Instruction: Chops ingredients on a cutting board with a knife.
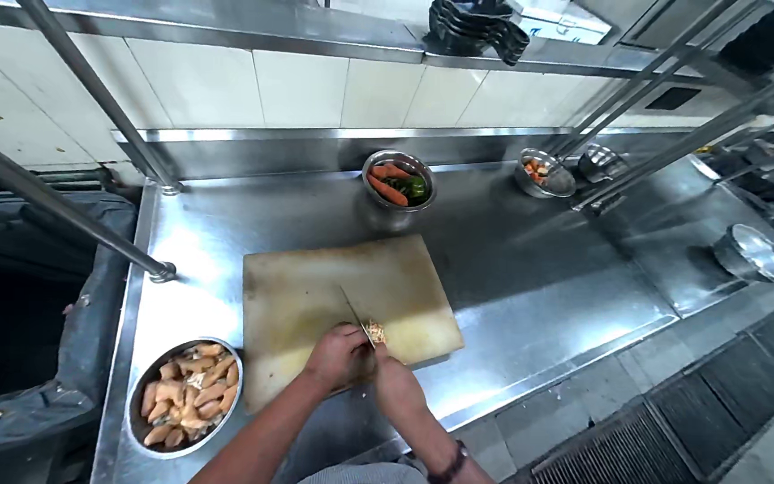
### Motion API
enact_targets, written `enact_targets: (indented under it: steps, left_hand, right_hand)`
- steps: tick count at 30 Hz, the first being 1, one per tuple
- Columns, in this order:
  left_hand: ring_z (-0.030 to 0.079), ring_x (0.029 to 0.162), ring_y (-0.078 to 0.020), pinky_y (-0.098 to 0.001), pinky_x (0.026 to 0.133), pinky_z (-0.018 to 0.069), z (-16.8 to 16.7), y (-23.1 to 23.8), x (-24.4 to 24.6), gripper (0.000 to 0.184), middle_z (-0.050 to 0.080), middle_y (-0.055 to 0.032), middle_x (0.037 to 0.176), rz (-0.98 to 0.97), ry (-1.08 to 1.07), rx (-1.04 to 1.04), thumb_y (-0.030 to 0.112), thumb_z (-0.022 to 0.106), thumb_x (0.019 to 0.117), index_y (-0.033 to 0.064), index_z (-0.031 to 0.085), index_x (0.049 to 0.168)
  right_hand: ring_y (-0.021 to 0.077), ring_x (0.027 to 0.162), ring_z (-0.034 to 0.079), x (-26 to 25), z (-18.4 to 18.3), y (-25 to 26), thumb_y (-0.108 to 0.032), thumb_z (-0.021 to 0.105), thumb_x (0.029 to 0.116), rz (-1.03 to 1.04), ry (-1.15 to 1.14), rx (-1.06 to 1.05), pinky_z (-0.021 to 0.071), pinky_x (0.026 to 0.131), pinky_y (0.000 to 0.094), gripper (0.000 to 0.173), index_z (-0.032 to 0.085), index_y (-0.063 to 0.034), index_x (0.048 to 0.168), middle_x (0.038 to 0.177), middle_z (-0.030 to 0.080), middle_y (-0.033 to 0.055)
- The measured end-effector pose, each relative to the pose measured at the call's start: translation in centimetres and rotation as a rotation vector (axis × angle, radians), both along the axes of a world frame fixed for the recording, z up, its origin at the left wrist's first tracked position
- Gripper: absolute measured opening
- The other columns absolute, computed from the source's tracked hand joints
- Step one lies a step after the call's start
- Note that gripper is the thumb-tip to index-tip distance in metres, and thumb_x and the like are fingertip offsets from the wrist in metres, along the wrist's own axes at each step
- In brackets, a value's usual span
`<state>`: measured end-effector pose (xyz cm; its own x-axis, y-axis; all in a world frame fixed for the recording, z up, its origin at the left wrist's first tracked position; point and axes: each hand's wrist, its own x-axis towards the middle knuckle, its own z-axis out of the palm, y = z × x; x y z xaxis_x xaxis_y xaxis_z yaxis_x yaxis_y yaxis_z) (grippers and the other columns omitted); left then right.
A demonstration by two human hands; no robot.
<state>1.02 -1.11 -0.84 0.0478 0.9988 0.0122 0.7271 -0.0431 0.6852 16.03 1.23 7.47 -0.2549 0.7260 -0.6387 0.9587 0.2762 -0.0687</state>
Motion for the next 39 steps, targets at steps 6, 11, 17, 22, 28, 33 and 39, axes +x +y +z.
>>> enact_targets:
  steps: [6, 11, 17, 22, 28, 33, 39]
  left_hand:
    - [0.067, 0.119, -0.0173, -0.0339, 0.108, 0.0505, -1.0, -0.3, 0.0, 0.02, 0.074, -0.0035, 0.118, -0.005, -0.003, 0.1, 0.014, 0.059, 0.1011, 0.0126, 0.077, 0.108]
    - [0.063, 0.124, -0.0182, -0.0349, 0.111, 0.0477, 0.1, -0.2, -0.1, 0.021, 0.071, -0.0041, 0.125, -0.021, 0.004, -0.026, 0.021, 0.059, 0.1014, 0.0136, 0.075, 0.114]
    - [0.061, 0.127, -0.0195, -0.0366, 0.113, 0.0464, 0.9, -0.6, -0.8, 0.024, 0.068, -0.0061, 0.128, 0.035, -0.018, -0.116, 0.024, 0.064, 0.0989, 0.0131, 0.072, 0.119]
    - [0.059, 0.131, -0.0219, -0.0379, 0.115, 0.0437, 1.8, 0.2, -0.7, 0.027, 0.067, -0.0076, 0.132, -0.048, 0.033, -0.209, 0.014, 0.054, 0.1032, 0.011, 0.072, 0.123]
    - [0.06, 0.13, -0.019, -0.036, 0.115, 0.0438, 2.0, 0.2, -0.5, 0.027, 0.069, -0.0044, 0.131, -0.033, 0.031, -0.216, 0.016, 0.053, 0.1034, 0.0131, 0.073, 0.121]
    - [0.064, 0.124, -0.0211, -0.0364, 0.111, 0.0473, 1.1, -0.2, -0.6, 0.021, 0.072, -0.007, 0.122, -0.004, 0.021, -0.129, 0.012, 0.057, 0.1013, 0.0086, 0.075, 0.112]
    - [0.064, 0.125, -0.0204, -0.0364, 0.112, 0.047, 1.3, -0.6, -0.7, 0.024, 0.072, -0.0061, 0.124, -0.012, 0.018, -0.143, 0.011, 0.056, 0.1016, 0.0103, 0.075, 0.115]
  right_hand:
    - [0.0356, 0.094, 0.074, 0.4, 0.8, -0.5, -0.016, 0.046, 0.104, -0.015, 0.012, -0.03, 0.0608, 0.078, 0.0526, 0.037, 0.045, -0.0111, 0.141, 0.103, 0.072, 0.0161]
    - [0.0339, 0.094, 0.074, 0.6, -2.0, -0.3, -0.019, 0.044, 0.1047, -0.012, 0.034, 0.01, 0.0611, 0.079, 0.0517, 0.037, 0.045, -0.0124, 0.142, 0.105, 0.072, 0.0149]
    - [0.0348, 0.094, 0.074, 0.4, -1.9, -0.4, -0.017, 0.044, 0.104, -0.01, 0.034, 0.028, 0.061, 0.078, 0.052, 0.04, 0.044, -0.0134, 0.144, 0.104, 0.072, 0.015]
    - [0.0374, 0.098, 0.073, -0.1, 2.6, -0.4, -0.011, 0.048, 0.1013, 0.008, -0.027, -0.043, 0.0602, 0.079, 0.0545, 0.041, 0.044, -0.0101, 0.142, 0.106, 0.071, 0.0177]
    - [0.0356, 0.094, 0.074, -0.1, -0.9, -0.7, -0.014, 0.047, 0.1026, -0.011, 0.011, 0.023, 0.0611, 0.078, 0.0528, 0.041, 0.045, -0.0119, 0.143, 0.104, 0.072, 0.016]
    - [0.0363, 0.097, 0.073, 0.0, 3.7, -0.8, -0.013, 0.047, 0.1024, -0.002, -0.047, -0.088, 0.0603, 0.079, 0.0533, 0.039, 0.044, -0.0115, 0.141, 0.105, 0.071, 0.0166]
    - [0.0367, 0.098, 0.073, -0.2, 2.3, -1.0, -0.013, 0.046, 0.1031, 0.012, -0.037, -0.056, 0.0604, 0.08, 0.0534, 0.04, 0.044, -0.0111, 0.143, 0.106, 0.071, 0.0174]
